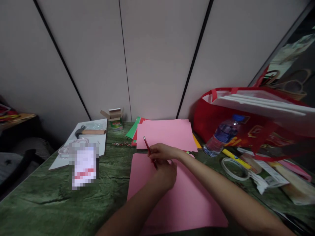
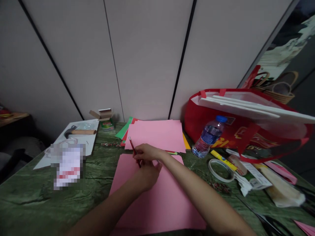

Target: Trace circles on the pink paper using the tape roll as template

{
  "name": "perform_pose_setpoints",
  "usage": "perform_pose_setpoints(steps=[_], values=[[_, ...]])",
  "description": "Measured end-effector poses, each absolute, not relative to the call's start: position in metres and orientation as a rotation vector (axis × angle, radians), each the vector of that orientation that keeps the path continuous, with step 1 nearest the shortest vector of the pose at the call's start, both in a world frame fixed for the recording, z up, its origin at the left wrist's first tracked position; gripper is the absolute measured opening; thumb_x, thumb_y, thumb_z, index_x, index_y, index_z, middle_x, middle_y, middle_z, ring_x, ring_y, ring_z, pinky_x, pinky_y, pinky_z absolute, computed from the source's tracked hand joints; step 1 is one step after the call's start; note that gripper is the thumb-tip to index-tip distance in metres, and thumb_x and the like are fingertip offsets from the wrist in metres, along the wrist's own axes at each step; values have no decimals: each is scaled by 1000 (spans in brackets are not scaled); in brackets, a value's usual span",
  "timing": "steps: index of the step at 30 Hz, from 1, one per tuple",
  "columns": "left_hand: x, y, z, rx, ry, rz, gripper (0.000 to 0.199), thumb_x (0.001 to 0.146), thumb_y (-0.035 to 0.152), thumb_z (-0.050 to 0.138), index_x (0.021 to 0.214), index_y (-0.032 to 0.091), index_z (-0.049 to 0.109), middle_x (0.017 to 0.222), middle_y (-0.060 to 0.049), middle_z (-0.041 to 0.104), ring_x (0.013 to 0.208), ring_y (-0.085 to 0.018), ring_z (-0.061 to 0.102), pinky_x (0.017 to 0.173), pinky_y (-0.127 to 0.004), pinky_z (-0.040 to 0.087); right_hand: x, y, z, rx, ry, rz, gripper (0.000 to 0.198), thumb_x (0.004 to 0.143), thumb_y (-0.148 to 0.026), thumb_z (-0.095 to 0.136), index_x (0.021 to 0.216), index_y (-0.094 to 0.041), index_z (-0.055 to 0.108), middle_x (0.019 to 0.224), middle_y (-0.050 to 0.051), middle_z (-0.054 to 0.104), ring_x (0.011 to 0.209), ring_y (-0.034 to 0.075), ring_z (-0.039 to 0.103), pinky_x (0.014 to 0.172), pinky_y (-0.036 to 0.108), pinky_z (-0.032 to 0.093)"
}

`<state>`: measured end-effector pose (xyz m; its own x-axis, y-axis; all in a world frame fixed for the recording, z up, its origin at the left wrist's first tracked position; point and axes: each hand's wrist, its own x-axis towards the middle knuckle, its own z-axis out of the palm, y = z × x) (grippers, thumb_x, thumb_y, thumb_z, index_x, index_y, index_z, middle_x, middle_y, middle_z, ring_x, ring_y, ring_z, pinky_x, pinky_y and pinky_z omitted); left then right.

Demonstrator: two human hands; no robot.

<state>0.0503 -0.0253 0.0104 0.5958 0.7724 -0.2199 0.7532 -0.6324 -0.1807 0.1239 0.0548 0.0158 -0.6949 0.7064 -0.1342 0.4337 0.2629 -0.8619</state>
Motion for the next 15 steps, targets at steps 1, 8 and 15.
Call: perform_pose_setpoints(steps=[1, 8, 15], values=[[52, -26, 8, -2739, -1340, 439, 59, 73, 11, 60, 130, 10, 47, 106, -27, 61, 100, -43, 56, 72, -50, 45, 124, 56, 15, -1062, -2281, 1394, 5, 76, -22, 56, 78, -19, 59, 72, 0, 66, 67, 16, 63, 60, 25, 48], [54, -32, 6, -2740, -1389, 389, 60, 77, 12, 55, 135, 10, 40, 115, -27, 58, 107, -42, 52, 79, -51, 43, 121, 58, 9, -1135, -2382, 1261, 6, 78, -23, 56, 79, -19, 59, 76, 0, 67, 68, 16, 62, 61, 25, 46], [55, -34, 10, -2722, -1460, 387, 56, 79, 15, 55, 134, 10, 42, 123, -28, 52, 114, -45, 47, 83, -53, 40, 112, 63, 10, -1212, -2490, 1045, 6, 79, -19, 57, 73, -18, 58, 69, -1, 62, 62, 13, 56, 54, 21, 39]])
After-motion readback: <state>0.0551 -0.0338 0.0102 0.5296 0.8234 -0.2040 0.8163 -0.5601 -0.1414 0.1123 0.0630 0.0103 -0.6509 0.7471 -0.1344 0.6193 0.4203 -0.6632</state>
